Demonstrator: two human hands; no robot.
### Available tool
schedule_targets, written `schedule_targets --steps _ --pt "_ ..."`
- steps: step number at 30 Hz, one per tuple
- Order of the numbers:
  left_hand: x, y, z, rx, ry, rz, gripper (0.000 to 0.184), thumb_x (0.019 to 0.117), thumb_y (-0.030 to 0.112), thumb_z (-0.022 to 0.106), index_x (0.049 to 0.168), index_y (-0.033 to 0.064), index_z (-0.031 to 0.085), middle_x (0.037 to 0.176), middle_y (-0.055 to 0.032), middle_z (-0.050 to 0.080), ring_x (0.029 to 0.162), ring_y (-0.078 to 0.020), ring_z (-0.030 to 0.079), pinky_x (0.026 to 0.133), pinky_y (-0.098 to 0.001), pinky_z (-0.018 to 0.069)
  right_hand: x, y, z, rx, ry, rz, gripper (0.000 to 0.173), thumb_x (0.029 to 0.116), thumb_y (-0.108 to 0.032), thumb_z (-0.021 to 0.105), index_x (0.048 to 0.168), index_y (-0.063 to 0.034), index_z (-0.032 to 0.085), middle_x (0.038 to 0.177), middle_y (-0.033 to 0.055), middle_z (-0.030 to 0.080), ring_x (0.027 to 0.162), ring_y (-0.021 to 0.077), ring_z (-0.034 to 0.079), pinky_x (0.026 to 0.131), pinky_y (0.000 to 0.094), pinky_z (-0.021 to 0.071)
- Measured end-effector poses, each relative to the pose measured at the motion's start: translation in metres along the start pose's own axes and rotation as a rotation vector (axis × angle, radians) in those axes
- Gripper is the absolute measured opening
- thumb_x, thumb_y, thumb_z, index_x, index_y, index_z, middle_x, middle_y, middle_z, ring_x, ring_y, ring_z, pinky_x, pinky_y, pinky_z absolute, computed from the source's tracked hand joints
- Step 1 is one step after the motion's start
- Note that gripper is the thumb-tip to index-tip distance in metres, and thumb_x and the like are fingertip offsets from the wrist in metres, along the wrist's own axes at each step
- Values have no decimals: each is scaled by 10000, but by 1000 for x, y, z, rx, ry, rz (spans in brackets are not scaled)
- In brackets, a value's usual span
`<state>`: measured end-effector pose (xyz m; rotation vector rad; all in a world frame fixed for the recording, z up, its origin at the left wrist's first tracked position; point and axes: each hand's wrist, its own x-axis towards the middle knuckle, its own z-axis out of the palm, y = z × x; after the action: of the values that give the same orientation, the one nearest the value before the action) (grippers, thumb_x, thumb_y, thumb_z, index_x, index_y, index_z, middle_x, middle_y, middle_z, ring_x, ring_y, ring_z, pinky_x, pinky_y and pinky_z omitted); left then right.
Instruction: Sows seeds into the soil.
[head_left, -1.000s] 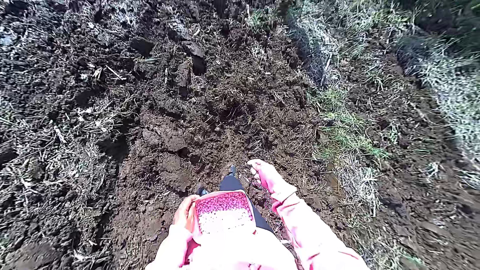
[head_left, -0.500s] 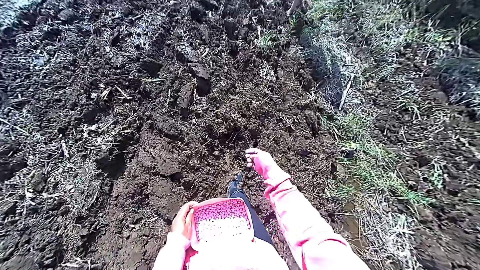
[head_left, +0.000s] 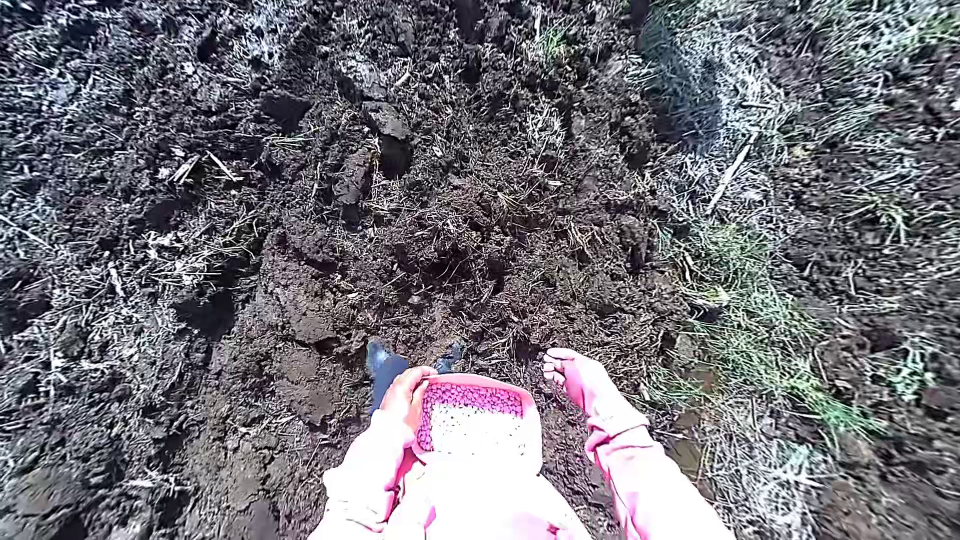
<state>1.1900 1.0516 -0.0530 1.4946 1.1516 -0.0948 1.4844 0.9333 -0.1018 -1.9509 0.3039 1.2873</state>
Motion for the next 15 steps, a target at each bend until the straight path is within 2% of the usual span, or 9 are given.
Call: schedule_targets --steps 3,6,8,11,15 --pt "7 10 5 48 -5 59 307 1045 13 468 1278 -50 657 1336 -229 648 1319 -332 577 1172 -437 389 3 -20 5 52 -46 -33 248 1022 89 382 1205 52 545 867 65 613 645 110 617 604 254 543" --pt "8 13 7 47 -1 28 310 1047 3 460 1288 -58 645 1344 -241 638 1323 -339 572 1173 -443 386 9 -27 5 46 -56 -29 249 1018 94 403 1210 52 556 878 73 619 658 109 619 618 251 545" --pt "8 16 7 46 9 -4 312 1049 -1 455 1293 -56 642 1352 -238 634 1323 -330 574 1170 -433 390 16 -24 2 10 -76 -15 271 1013 96 407 1238 55 554 924 85 622 700 114 626 655 260 547" --pt "10 24 7 76 21 -31 307 1052 0 461 1293 -54 643 1353 -234 634 1323 -326 576 1167 -428 395 23 -13 -8 55 -66 17 268 1015 98 409 1243 66 546 935 99 627 702 121 638 653 263 553" --pt "14 41 5 133 32 25 306 1044 -2 469 1284 -49 653 1347 -229 642 1328 -333 571 1173 -429 388 20 2 -26 186 -20 53 233 1053 45 382 1230 61 532 867 77 624 638 102 619 601 243 540"
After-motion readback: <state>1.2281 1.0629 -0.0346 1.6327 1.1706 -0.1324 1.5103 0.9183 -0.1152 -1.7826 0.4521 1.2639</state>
